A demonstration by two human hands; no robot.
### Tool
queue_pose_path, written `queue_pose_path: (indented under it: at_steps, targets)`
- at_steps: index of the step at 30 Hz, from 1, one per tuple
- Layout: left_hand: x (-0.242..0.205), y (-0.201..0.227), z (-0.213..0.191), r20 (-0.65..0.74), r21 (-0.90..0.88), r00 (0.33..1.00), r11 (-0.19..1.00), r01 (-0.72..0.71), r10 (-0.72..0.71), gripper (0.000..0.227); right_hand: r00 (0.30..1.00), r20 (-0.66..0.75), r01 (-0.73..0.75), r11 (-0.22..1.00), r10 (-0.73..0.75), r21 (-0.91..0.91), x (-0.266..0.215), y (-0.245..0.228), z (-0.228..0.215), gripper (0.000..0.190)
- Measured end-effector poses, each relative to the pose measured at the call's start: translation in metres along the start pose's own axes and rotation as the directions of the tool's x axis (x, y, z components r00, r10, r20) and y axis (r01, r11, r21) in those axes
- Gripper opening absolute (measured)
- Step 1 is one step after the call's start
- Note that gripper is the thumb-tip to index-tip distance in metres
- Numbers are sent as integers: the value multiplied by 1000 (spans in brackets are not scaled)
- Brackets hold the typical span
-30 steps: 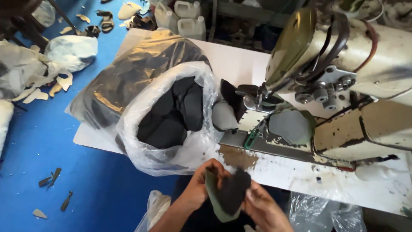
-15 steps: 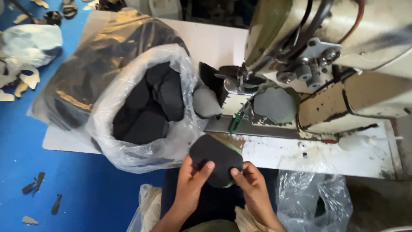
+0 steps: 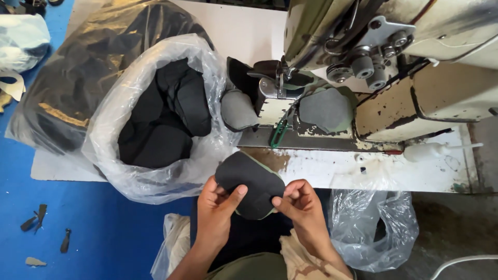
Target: The person takes black shoe parts from a plastic bag and sews them using a sewing machine. They repeatedly guide the parts under the needle, stitch the edges, and then remove the finished pieces to place them on the table.
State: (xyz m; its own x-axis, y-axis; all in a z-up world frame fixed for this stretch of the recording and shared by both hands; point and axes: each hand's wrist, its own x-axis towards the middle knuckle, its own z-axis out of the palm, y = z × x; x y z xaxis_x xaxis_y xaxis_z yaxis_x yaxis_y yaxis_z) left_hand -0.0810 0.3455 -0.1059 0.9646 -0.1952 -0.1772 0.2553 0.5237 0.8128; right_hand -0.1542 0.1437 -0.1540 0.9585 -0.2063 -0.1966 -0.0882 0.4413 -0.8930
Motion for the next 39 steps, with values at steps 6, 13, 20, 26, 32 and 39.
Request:
queue_pose_path:
  at_steps: [6, 13, 20, 26, 32, 39]
  targets:
    - [1, 4, -3, 9, 35, 1000, 999, 18, -18, 29, 979, -44, -198, 980, 198, 14, 5, -33, 26, 39]
    - [0, 5, -3, 12, 59, 1000, 998, 22, -23, 26, 990, 75, -121, 992, 118, 35, 3, -19, 11, 41]
    - [4, 18, 5, 13, 70, 999, 997, 34, -35, 28, 966, 3, -258, 966, 258, 9, 6, -23, 9, 32]
    - [4, 0, -8, 26, 89, 1000, 996, -2, -1, 24, 978, -32, -205, 979, 205, -12, 6, -14, 3, 33]
    - [5, 3, -3, 31, 85, 999, 996, 8, -10, 28, 979, -32, -200, 980, 200, 6, 7, -16, 5, 33]
    - [-1, 1, 0, 105, 115, 988, 985, -126, 114, 72, 981, -67, -182, 983, 183, 10, 4, -13, 2, 33]
